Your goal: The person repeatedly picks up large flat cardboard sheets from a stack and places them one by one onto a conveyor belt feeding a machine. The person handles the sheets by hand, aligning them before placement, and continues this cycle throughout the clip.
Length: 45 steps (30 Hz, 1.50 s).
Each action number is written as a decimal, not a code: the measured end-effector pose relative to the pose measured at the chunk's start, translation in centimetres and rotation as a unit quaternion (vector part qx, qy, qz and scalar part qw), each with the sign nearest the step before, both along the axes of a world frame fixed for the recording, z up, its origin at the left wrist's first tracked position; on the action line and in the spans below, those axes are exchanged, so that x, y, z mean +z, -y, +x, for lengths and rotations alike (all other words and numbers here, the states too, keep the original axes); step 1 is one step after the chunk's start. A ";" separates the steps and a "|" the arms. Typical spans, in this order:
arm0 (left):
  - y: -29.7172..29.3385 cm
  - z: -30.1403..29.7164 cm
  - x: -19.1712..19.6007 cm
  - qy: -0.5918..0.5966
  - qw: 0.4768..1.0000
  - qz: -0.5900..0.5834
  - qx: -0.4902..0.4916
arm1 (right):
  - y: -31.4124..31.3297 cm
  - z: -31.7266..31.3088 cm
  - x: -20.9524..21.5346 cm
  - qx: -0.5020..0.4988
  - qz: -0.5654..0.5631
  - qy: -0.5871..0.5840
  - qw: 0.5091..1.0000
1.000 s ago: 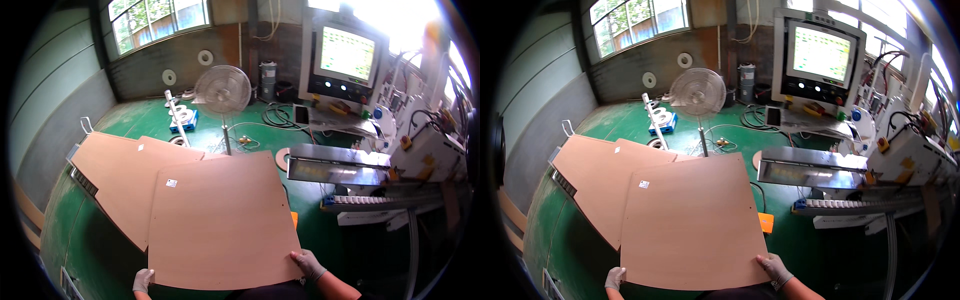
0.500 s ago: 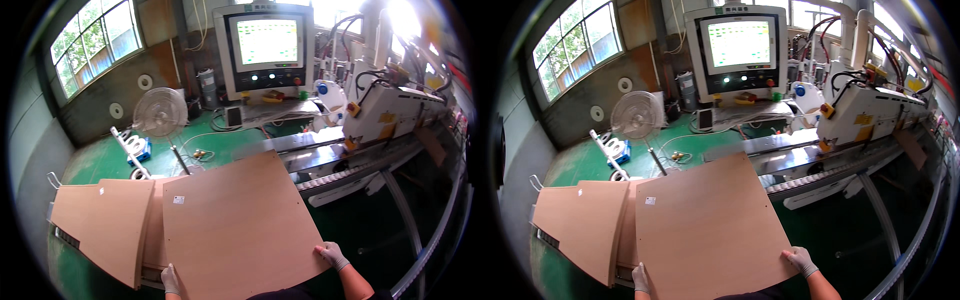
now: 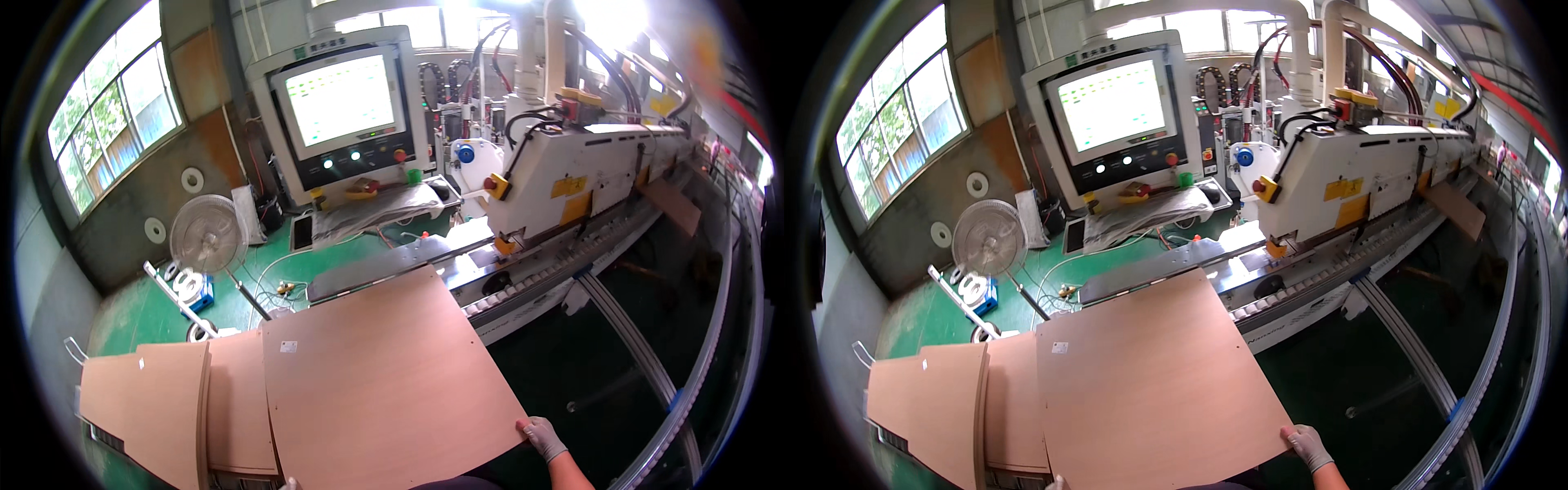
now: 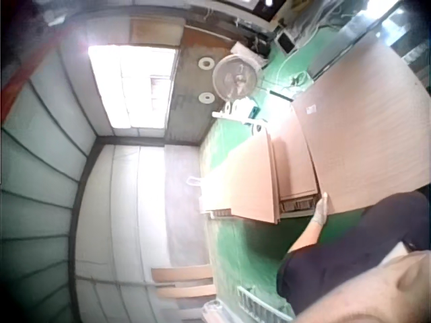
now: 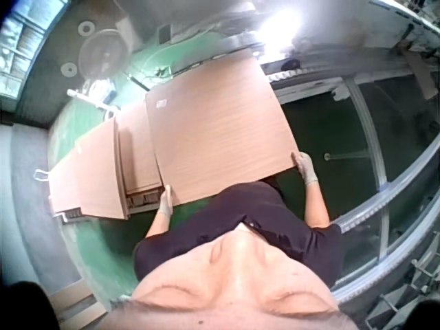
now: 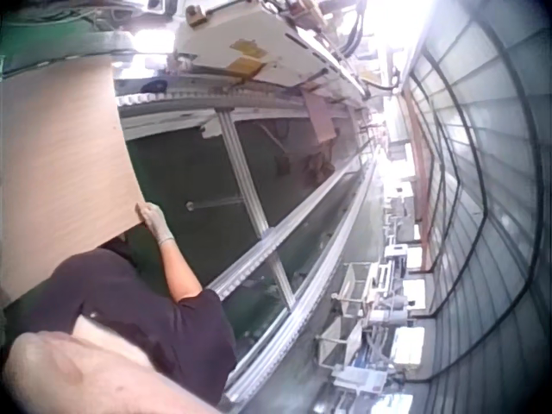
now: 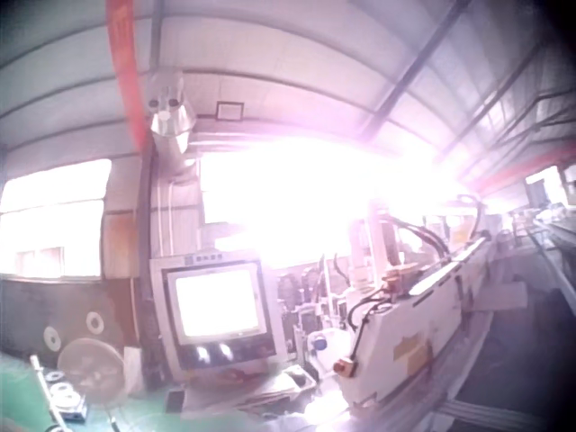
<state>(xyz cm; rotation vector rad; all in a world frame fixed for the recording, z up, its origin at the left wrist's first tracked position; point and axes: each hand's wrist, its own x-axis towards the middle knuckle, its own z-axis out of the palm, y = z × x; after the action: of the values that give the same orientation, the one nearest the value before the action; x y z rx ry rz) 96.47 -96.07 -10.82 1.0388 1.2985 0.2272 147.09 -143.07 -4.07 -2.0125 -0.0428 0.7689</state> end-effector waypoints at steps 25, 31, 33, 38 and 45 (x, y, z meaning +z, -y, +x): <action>16.4 28.7 1.5 0.016 0.989 0.028 -0.141 | 5.0 12.7 -10.6 -0.482 0.550 -0.165 0.662; 18.9 32.6 -0.8 0.066 0.964 0.058 -0.252 | 9.1 18.5 -8.6 -0.445 0.597 -0.136 0.654; 20.1 35.4 0.8 0.032 0.960 -0.009 -0.277 | 10.7 20.4 -9.8 -0.444 0.600 -0.112 0.656; 24.7 41.2 4.4 0.131 0.948 -0.008 -0.290 | 13.9 24.4 -9.6 -0.432 0.620 -0.072 0.651; 24.0 47.3 1.7 0.192 0.927 -0.248 -0.207 | 7.5 15.1 -6.0 -0.340 0.660 -0.162 0.650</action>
<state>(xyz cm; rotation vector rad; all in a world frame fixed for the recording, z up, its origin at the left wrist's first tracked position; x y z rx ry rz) 143.81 -120.06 -9.09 0.7562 0.7021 -0.2085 162.19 -150.62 -10.05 -0.3575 0.2790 0.3347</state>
